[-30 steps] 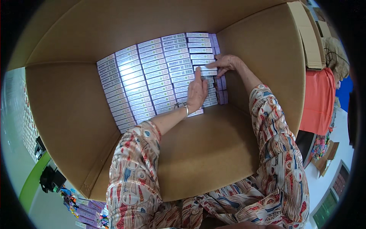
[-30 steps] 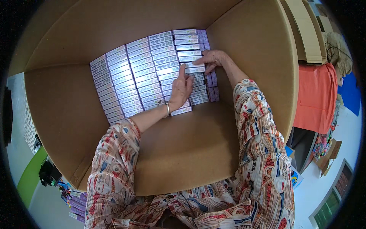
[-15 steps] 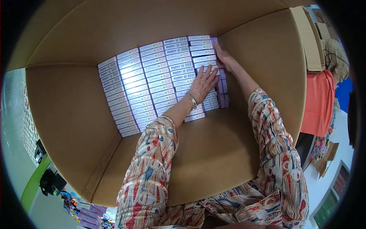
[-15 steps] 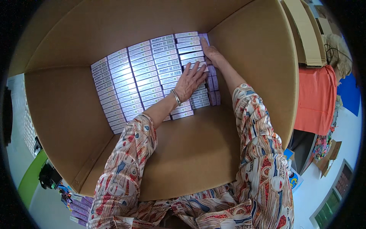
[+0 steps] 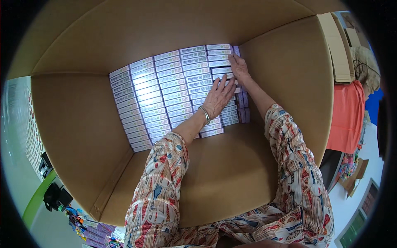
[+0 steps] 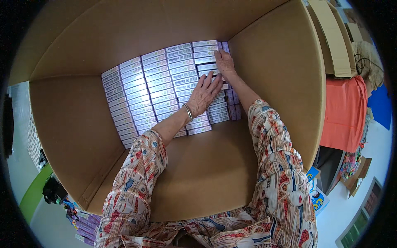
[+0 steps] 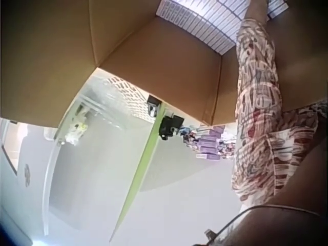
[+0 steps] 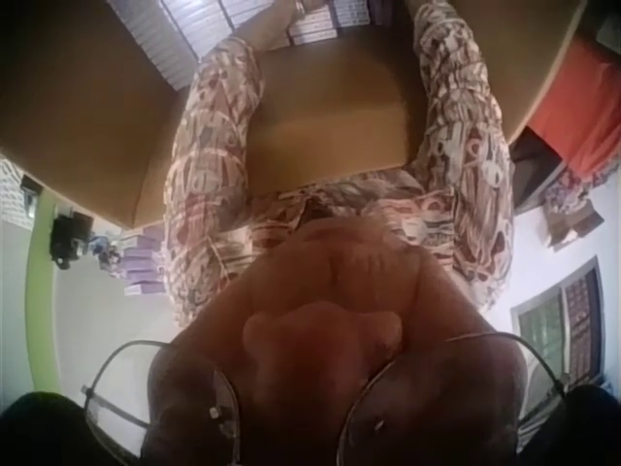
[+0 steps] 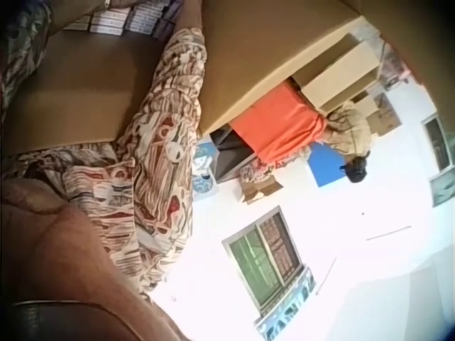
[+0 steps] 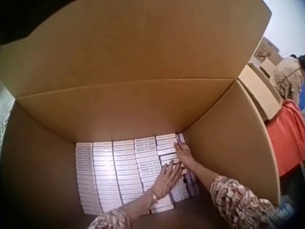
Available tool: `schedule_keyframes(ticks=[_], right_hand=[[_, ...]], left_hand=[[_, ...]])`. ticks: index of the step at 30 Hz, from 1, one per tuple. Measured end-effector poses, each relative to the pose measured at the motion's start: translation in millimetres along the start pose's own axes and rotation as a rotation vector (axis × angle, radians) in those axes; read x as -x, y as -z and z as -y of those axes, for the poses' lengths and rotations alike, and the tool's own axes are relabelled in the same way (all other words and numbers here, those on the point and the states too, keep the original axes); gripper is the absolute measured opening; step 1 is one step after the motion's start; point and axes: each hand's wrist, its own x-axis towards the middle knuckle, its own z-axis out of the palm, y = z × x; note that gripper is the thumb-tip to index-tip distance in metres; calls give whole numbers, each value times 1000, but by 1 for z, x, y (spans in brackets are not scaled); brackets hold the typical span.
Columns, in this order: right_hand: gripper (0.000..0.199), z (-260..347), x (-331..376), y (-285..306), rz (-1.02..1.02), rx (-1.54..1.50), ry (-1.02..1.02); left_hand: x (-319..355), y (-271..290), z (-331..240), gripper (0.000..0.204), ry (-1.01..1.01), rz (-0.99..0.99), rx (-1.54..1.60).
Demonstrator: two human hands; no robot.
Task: Packing small purple product boxes into a large cardboard shipping carton.
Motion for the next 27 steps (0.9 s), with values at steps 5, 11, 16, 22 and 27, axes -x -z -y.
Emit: schedule_keyframes(ticks=[5,11,16,22,27], right_hand=[[59,31,28,-32,-77,198,203],[75,36,26,-28,-68,61,100],[78,38,16,-23,58,105,55],[73,19,6,-20,-34,222,238],[72,21,15,-23,-86,70,211]], left_hand=[[11,-8,7,55,61,54,-117],[1,-6,-4,56,94,93,-145],[1,-7,-1,57,153,62,-95],[-4,0,-1,57,170,124,-169],[-1,-1,8,55,194,78,-56]])
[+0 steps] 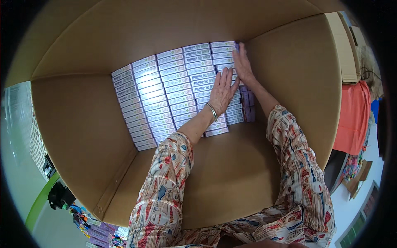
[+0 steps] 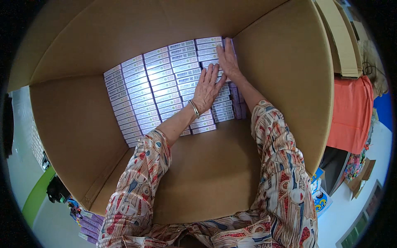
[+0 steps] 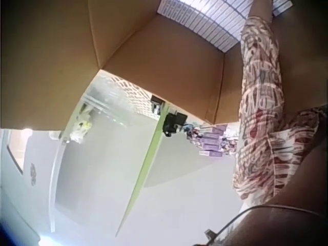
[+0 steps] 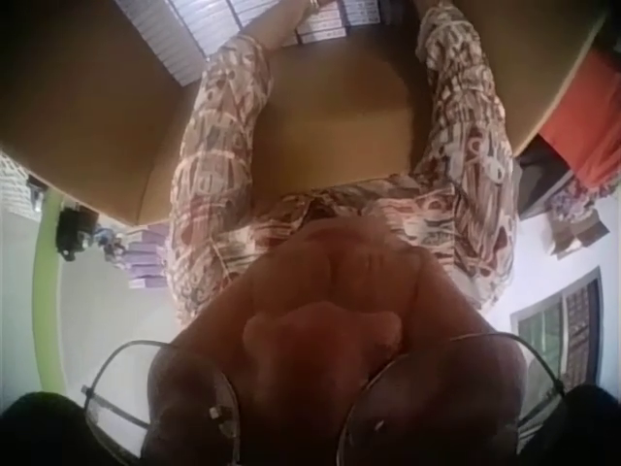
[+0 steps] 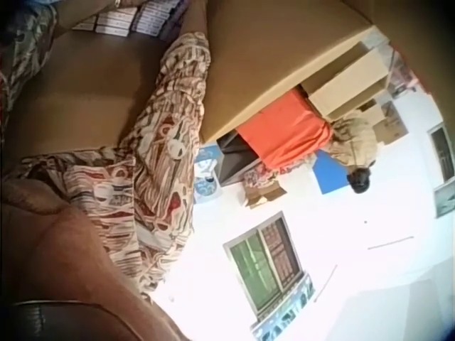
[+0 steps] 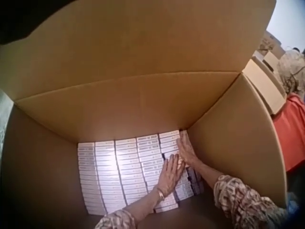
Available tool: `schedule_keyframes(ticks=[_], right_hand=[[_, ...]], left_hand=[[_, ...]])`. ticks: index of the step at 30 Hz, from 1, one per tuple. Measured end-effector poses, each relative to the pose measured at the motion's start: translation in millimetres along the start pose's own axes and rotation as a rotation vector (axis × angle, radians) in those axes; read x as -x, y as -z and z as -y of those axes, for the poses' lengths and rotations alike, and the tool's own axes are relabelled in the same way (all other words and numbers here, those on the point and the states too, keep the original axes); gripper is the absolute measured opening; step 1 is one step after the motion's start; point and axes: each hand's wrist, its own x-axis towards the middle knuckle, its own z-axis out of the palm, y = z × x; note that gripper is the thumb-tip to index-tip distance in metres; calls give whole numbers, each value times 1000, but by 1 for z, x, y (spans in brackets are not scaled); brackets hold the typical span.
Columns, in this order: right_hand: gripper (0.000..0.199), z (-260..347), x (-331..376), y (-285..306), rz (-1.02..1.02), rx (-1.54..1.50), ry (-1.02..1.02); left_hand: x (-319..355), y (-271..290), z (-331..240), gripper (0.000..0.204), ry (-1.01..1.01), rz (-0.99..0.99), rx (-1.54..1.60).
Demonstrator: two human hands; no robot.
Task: Packing small purple product boxes into a large cardboard shipping carton.
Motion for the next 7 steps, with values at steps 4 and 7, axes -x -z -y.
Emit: schedule_keyframes(ticks=[4,7], right_hand=[[69,-18,22,7,-70,20,27],[69,-23,37,-13,-78,-32,33]], left_hand=[[0,-4,5,62,-6,-79,150],[2,-14,9,64,5,-119,218]])
